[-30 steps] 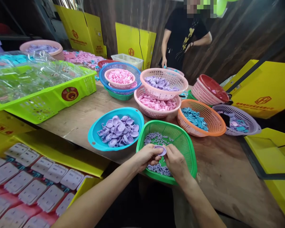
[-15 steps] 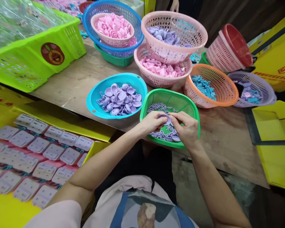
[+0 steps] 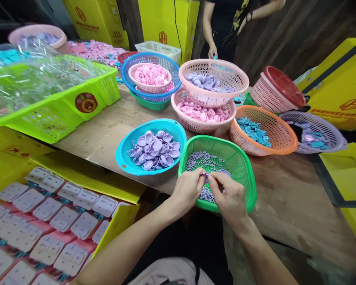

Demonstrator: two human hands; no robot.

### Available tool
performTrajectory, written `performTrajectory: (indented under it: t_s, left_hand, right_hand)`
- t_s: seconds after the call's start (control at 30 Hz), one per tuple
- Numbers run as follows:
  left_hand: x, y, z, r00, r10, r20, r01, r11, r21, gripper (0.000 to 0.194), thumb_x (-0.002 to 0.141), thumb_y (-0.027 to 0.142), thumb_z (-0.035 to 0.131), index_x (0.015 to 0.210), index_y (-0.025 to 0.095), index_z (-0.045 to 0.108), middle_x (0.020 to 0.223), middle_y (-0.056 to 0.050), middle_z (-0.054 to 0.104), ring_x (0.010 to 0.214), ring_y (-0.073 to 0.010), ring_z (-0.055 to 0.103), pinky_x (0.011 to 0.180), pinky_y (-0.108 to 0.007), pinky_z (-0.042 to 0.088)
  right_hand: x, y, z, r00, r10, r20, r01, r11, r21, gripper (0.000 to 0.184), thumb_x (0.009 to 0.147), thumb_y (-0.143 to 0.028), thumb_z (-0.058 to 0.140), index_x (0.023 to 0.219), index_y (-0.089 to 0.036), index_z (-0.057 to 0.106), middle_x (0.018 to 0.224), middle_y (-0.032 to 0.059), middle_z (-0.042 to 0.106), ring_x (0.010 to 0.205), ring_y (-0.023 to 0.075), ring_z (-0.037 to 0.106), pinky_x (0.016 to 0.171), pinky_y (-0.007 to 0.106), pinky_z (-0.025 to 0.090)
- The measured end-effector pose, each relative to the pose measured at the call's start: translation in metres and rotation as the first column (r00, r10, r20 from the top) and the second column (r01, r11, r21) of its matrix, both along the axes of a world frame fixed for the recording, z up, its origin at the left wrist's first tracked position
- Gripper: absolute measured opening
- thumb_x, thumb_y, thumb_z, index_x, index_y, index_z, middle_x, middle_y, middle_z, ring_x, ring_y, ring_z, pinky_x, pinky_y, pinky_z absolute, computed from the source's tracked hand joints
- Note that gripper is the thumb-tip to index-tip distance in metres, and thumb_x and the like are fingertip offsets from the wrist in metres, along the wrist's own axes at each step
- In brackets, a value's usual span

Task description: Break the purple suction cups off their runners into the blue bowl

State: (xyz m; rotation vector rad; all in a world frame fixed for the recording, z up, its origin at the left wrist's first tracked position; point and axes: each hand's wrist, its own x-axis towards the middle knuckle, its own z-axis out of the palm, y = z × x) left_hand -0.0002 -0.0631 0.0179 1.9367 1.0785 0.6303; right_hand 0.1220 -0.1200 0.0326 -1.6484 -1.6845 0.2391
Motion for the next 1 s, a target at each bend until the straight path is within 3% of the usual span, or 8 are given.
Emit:
performTrajectory:
  t_s: [0.4, 0.6, 0.7, 0.8, 0.87, 0.97, 1.0]
  left_hand:
    - [0.002, -0.001, -0.002, 0.995, -0.021, -0.094, 0.027, 0.998, 0.061, 0.024, 0.086, 0.024, 0.034, 0.080, 0.018, 0.056, 0.067, -0.003, 0.059, 0.058, -0.0133, 0.053, 0.057, -0.022, 0.033]
    - [0.003, -0.003, -0.006, 0.969, 0.034, -0.246, 0.000, 0.990, 0.139, 0.023, 0.087, 0.026, 0.031, 0.085, 0.018, 0.053, 0.070, -0.006, 0.059, 0.061, -0.0178, 0.055, 0.056, -0.025, 0.031]
    - [0.006, -0.007, -0.010, 0.980, 0.056, -0.190, -0.034, 0.992, 0.120, 0.018, 0.086, 0.024, 0.035, 0.082, 0.018, 0.052, 0.069, -0.007, 0.057, 0.058, -0.0167, 0.052, 0.055, -0.024, 0.031]
    - [0.009, -0.011, -0.013, 0.993, 0.057, -0.107, -0.046, 0.994, 0.101, 0.013, 0.084, 0.023, 0.040, 0.079, 0.019, 0.051, 0.068, -0.006, 0.056, 0.057, -0.0156, 0.049, 0.055, -0.024, 0.030]
    - [0.006, -0.007, -0.012, 0.995, 0.040, -0.088, -0.030, 0.993, 0.113, 0.015, 0.085, 0.024, 0.038, 0.081, 0.019, 0.052, 0.069, -0.006, 0.057, 0.059, -0.0158, 0.051, 0.056, -0.023, 0.031]
    - [-0.015, 0.017, -0.004, 0.987, 0.072, -0.142, -0.049, 0.986, 0.159, 0.022, 0.087, 0.025, 0.032, 0.092, 0.021, 0.054, 0.075, -0.005, 0.061, 0.066, -0.0160, 0.055, 0.061, -0.023, 0.034]
    - [-0.027, 0.030, -0.001, 0.974, 0.117, -0.192, -0.082, 0.980, 0.183, 0.024, 0.088, 0.025, 0.031, 0.096, 0.022, 0.053, 0.077, -0.005, 0.061, 0.068, -0.0162, 0.056, 0.062, -0.024, 0.035]
  right_hand:
    - [0.000, 0.002, -0.003, 0.999, 0.046, -0.007, -0.046, 0.999, -0.008, 0.018, 0.086, -0.020, 0.042, 0.088, -0.019, 0.061, 0.083, 0.0033, 0.064, 0.074, 0.0139, 0.058, 0.069, 0.024, 0.043]
    - [-0.004, 0.003, -0.007, 0.982, 0.008, 0.190, -0.010, 1.000, 0.013, 0.021, 0.086, -0.019, 0.040, 0.081, -0.015, 0.059, 0.071, 0.0053, 0.060, 0.068, 0.0159, 0.055, 0.065, 0.027, 0.041]
    - [-0.013, 0.002, -0.013, 0.957, -0.044, 0.288, 0.030, 0.998, 0.051, 0.022, 0.086, -0.018, 0.039, 0.076, -0.016, 0.059, 0.066, 0.0054, 0.058, 0.064, 0.0165, 0.054, 0.062, 0.028, 0.039]
    - [-0.019, 0.003, -0.013, 0.959, -0.080, 0.271, 0.060, 0.995, 0.080, 0.022, 0.086, -0.018, 0.039, 0.073, -0.016, 0.057, 0.066, 0.0053, 0.058, 0.064, 0.0164, 0.054, 0.063, 0.027, 0.039]
    - [-0.012, 0.008, -0.009, 0.980, 0.002, 0.199, -0.009, 0.999, 0.034, 0.021, 0.086, -0.018, 0.039, 0.075, -0.017, 0.057, 0.067, 0.0039, 0.059, 0.063, 0.0150, 0.055, 0.062, 0.025, 0.040]
    - [0.026, 0.024, -0.008, 0.975, 0.179, 0.131, -0.158, 0.975, -0.156, 0.018, 0.087, -0.019, 0.040, 0.092, -0.019, 0.057, 0.076, 0.0011, 0.062, 0.066, 0.0126, 0.058, 0.061, 0.021, 0.042]
    - [0.044, 0.030, -0.012, 0.977, 0.136, 0.162, -0.101, 0.973, -0.206, 0.020, 0.086, -0.019, 0.041, 0.100, -0.019, 0.055, 0.081, 0.0016, 0.063, 0.072, 0.0133, 0.059, 0.063, 0.022, 0.043]
